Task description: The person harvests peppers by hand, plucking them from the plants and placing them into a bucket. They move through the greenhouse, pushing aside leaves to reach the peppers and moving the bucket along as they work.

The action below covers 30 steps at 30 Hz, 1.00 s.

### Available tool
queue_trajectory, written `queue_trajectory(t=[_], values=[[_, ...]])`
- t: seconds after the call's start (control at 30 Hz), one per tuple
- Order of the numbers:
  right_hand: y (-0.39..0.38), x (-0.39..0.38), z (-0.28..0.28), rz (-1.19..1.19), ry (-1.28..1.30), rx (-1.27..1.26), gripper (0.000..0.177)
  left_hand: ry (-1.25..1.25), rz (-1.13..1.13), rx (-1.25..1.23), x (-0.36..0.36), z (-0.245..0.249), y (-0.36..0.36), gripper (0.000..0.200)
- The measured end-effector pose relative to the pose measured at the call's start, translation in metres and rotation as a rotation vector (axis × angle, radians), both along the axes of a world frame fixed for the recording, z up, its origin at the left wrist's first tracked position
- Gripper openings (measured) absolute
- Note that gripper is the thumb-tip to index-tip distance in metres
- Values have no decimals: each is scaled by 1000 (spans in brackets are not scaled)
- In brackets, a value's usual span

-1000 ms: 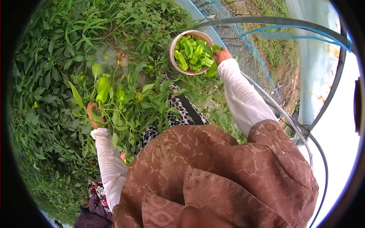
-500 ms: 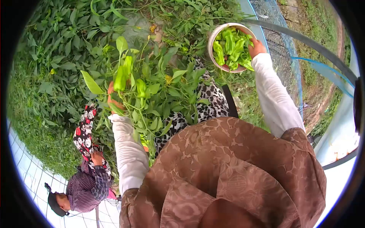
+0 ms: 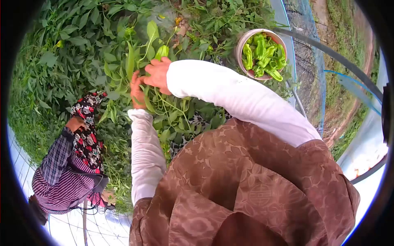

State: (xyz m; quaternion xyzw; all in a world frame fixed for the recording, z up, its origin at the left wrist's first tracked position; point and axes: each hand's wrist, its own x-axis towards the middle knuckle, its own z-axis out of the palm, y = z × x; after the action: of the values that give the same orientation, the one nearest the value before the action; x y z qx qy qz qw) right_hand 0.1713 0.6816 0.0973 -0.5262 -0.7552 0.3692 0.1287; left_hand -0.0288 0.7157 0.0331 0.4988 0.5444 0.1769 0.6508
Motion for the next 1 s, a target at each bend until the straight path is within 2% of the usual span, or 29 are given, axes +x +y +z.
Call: queue_trajectory(t=[0.07, 0.1, 0.2, 0.3, 0.33, 0.37, 0.4, 0.47, 0.53, 0.67, 0.7, 0.73, 0.8, 0.87, 0.93, 1.0], values=[[-3, 9, 11, -10, -7, -141, 49, -41, 74, -78, -2, 0, -5, 22], [-3, 12, 15, 12, -15, -204, 48, -122, 203, -209, -1, 3, -10, 25], [-9, 6, 6, 45, -16, -288, 45, -1, -4, 134, -7, -6, -18, 26], [-20, -9, 0, -87, 104, -338, 38, -27, -74, 212, -8, -2, -22, 22], [-27, -13, 5, -155, 150, -358, 36, -26, -67, 212, -9, 1, -22, 22], [-48, -24, 14, -244, 128, -200, 34, -139, 43, 45, -11, 1, -22, 21], [-50, -25, 25, -215, 114, -334, 34, -134, 5, 76, -8, 3, -24, 19], [-58, -27, 36, -319, 119, -326, 31, -125, -67, 140, -1, 9, -26, 17], [-62, -28, 38, -377, 179, -326, 29, 4, -164, 274, 2, 9, -29, 17], [-73, -27, 43, -512, 332, -318, 21, -164, -105, 99, 7, 14, -35, 17], [-76, -23, 55, -450, 463, -456, 18, -152, 2, 232, 7, 8, -37, 16], [-86, -26, 68, -394, 502, -425, 16, -154, 6, 227, 3, 3, -34, 16], [-101, -26, 83, -395, 575, -503, 16, -324, 218, -99, -13, -3, -18, 29], [-100, -17, 76, -523, 625, -391, 17, -403, 330, -251, -22, -6, -11, 37], [-78, 9, 66, -651, 589, -338, 14, -356, 166, -115, -26, -10, -8, 48], [-42, 33, 50, -742, 440, -161, 18, -433, 184, -142, -21, -2, -8, 56]])
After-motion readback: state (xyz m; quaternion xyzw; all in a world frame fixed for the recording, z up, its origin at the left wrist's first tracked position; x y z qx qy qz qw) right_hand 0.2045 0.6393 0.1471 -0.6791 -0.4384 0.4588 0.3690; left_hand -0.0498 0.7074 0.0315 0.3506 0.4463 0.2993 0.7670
